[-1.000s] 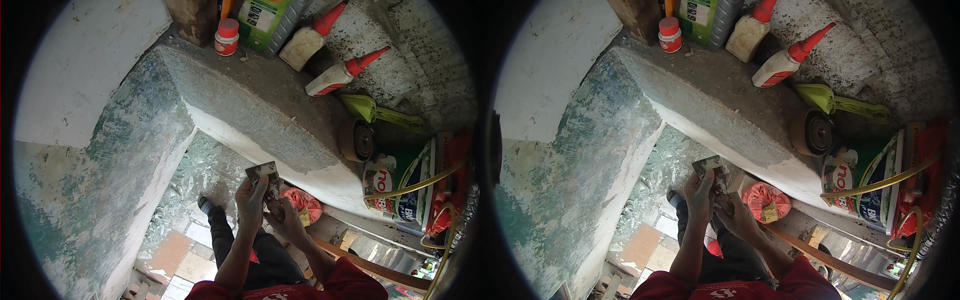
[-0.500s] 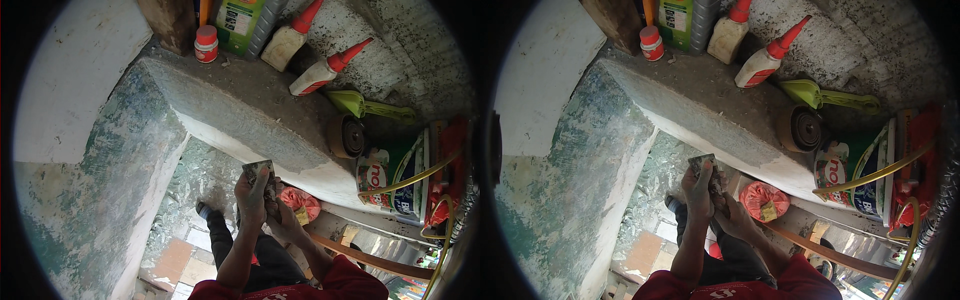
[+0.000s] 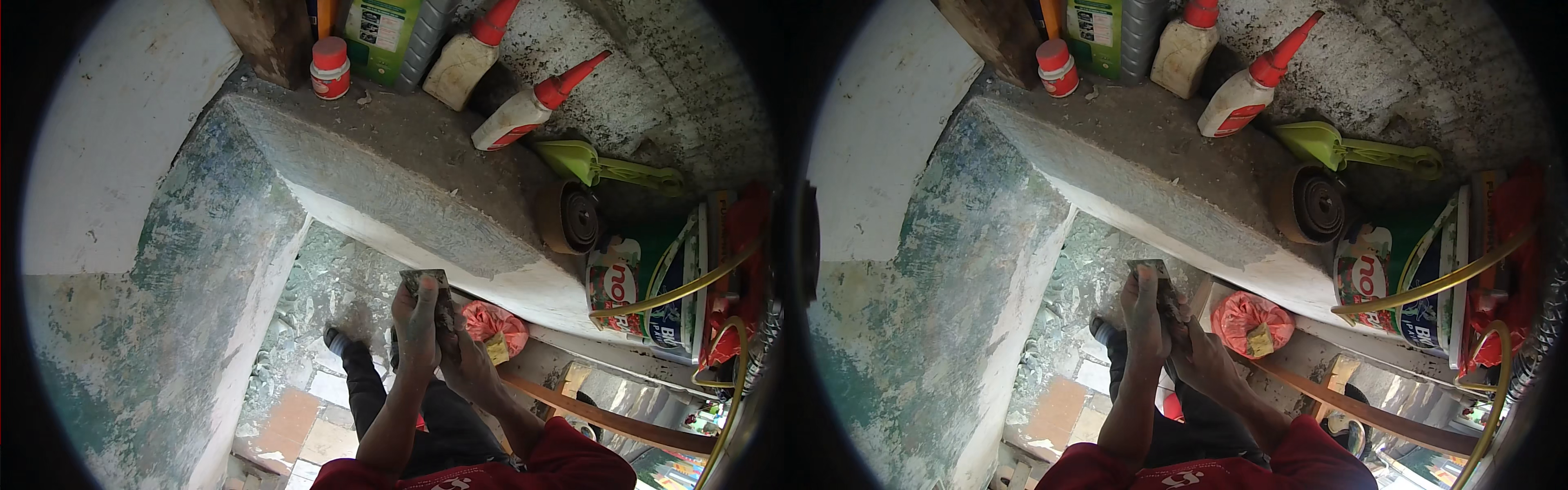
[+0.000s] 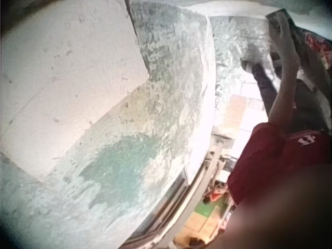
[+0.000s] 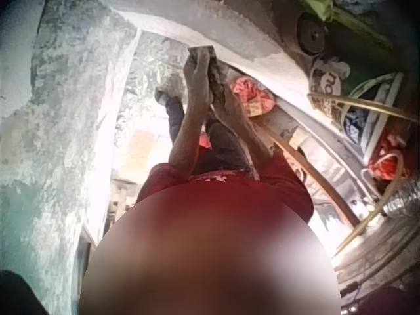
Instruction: The person patches a damaged section of a wall by applying filler compound with a putty knife.
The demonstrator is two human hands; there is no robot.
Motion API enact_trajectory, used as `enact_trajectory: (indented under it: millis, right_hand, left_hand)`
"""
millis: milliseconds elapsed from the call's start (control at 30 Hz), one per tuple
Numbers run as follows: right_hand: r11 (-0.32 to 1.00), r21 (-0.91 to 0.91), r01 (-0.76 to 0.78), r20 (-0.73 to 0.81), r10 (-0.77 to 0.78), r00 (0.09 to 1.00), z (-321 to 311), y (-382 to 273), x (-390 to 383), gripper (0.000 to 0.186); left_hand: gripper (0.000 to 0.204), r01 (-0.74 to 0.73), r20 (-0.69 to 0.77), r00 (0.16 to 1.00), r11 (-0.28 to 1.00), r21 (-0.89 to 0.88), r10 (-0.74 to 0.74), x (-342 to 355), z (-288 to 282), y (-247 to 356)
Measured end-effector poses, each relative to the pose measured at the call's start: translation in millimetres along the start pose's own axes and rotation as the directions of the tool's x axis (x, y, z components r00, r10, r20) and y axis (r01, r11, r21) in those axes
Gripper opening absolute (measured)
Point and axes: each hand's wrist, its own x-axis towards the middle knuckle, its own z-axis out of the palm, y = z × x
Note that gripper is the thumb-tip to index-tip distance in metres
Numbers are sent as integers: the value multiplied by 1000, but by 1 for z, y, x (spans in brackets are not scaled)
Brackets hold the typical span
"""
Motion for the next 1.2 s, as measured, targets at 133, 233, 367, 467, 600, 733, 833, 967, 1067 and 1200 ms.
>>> enact_trajectory:
  millis: [133, 233, 367, 467, 600, 733, 833, 967, 1067, 1200]
  right_hand:
    - [1000, -1, 8, -1, -8, 1000, 3, 2, -2, 41]
    - [1000, 4, 22, -14, -22, 1000, 4, 4, -1, 43]
    - [996, 20, 85, -51, -84, 995, 0, 4, 5, 45]
    - [993, 19, 115, -56, -114, 992, -5, 5, 9, 42]
    - [989, 27, 145, -76, -143, 987, -6, 5, 9, 37]
    - [992, 23, 125, -41, -124, 991, -9, 1, 8, 37]
    - [992, 12, 122, -50, -121, 991, -6, 2, 8, 36]
    - [962, -171, 214, -231, -251, 940, -6, 6, 16, 42]
    - [910, -317, 269, -273, -359, 893, -15, 6, 28, 45]
    - [979, -69, 191, -297, -203, 933, -24, 21, 38, 30]
  left_hand:
    - [26, -10, -24, 1000, 996, 86, 12, 1, 0, 3]
    - [25, 21, -43, 999, 992, 123, -16, 0, 7, 11]
    - [23, -64, -36, 997, 987, 148, 70, 1, 19, 13]
    - [23, -80, -25, 996, 984, 160, 85, 2, 23, 14]
    - [23, -97, -18, 995, 983, 153, 101, 1, 26, 12]
    - [22, -71, 5, 997, 985, 155, 71, 2, 22, 11]
    - [22, -88, -25, 995, 984, 157, 93, 5, 20, 8]
    - [26, -162, 78, 985, 975, 153, 152, 4, 23, 3]
    - [37, -351, 178, 933, 900, 256, 313, 2, 30, -2]
    - [56, -271, 356, 916, 939, 213, 184, 10, 29, 12]
